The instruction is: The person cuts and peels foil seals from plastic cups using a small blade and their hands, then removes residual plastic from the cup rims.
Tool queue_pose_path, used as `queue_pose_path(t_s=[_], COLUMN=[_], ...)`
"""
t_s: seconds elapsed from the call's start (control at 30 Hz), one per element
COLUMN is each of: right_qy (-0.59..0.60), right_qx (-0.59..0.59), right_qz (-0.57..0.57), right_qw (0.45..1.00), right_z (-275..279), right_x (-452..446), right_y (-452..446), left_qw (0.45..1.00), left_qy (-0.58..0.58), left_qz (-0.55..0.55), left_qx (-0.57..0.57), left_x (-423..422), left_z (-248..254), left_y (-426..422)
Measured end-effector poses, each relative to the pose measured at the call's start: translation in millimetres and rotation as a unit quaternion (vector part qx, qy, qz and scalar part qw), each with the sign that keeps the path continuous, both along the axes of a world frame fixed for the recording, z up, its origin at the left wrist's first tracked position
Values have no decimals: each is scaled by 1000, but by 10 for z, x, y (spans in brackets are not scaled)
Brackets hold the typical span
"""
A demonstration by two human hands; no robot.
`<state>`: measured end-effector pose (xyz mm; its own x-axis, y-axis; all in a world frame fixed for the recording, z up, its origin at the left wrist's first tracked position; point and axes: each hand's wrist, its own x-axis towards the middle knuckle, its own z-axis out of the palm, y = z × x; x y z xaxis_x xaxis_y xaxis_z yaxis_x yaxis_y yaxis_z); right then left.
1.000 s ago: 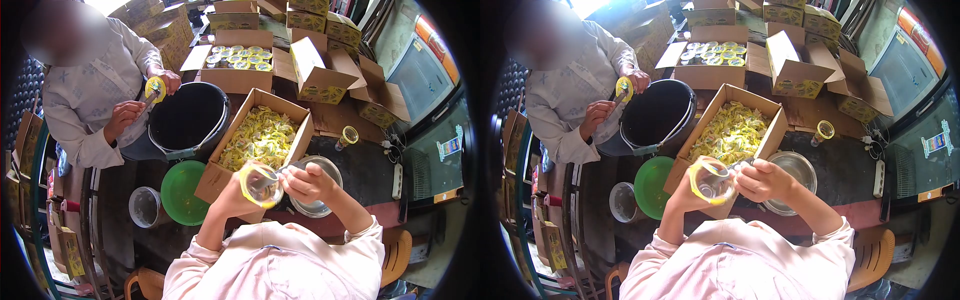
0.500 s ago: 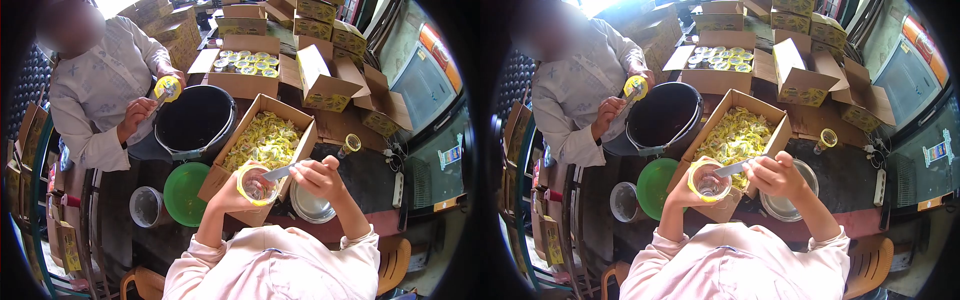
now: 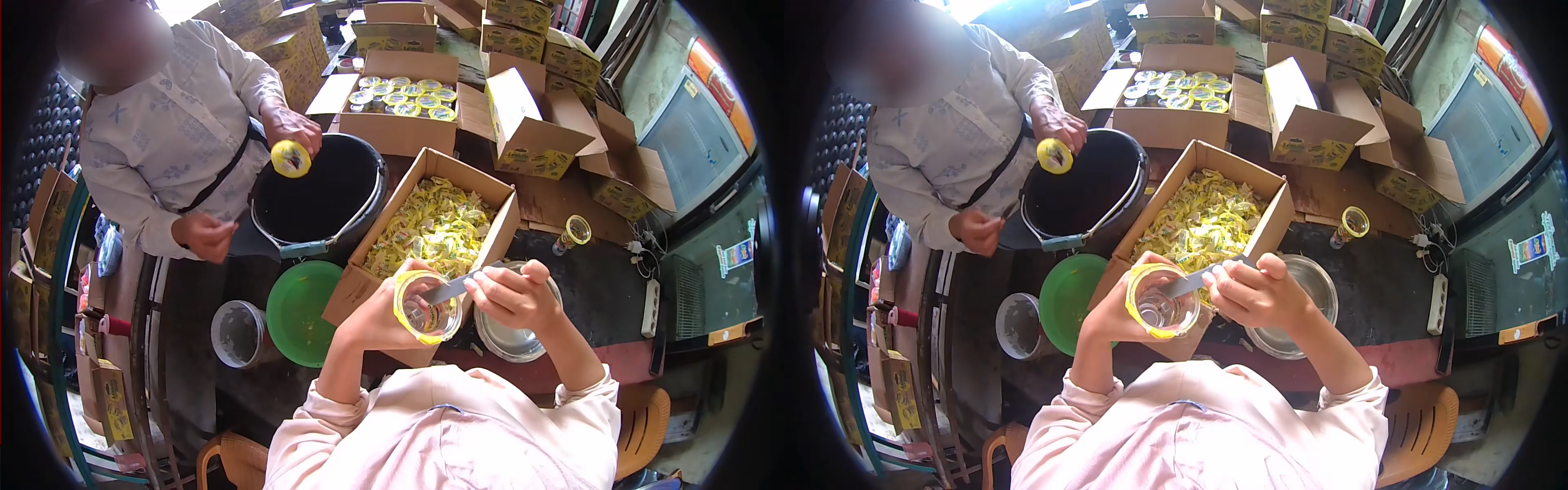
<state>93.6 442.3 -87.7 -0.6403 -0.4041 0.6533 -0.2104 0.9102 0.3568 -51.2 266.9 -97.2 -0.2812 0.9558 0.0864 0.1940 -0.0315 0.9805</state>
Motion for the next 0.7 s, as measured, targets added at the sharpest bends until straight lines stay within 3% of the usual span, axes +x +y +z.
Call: queue_pose_path(t_s=[0.23, 0.63, 0.7], right_qy=[18, 29, 15], right_qx=[1, 17, 22], right_qz=[17, 42, 56], right_qw=[1000, 999, 998], right_z=[27, -32, -57], right_x=[-28, -10, 5], right_y=[-12, -56, -53], left_qw=[993, 977, 961], left_qy=[22, -110, -181], left_qz=[-79, -167, -200], left_qx=[87, 80, 56], left_x=[-93, -13, 5], left_z=[-114, -129, -175], left_y=[15, 85, 85])
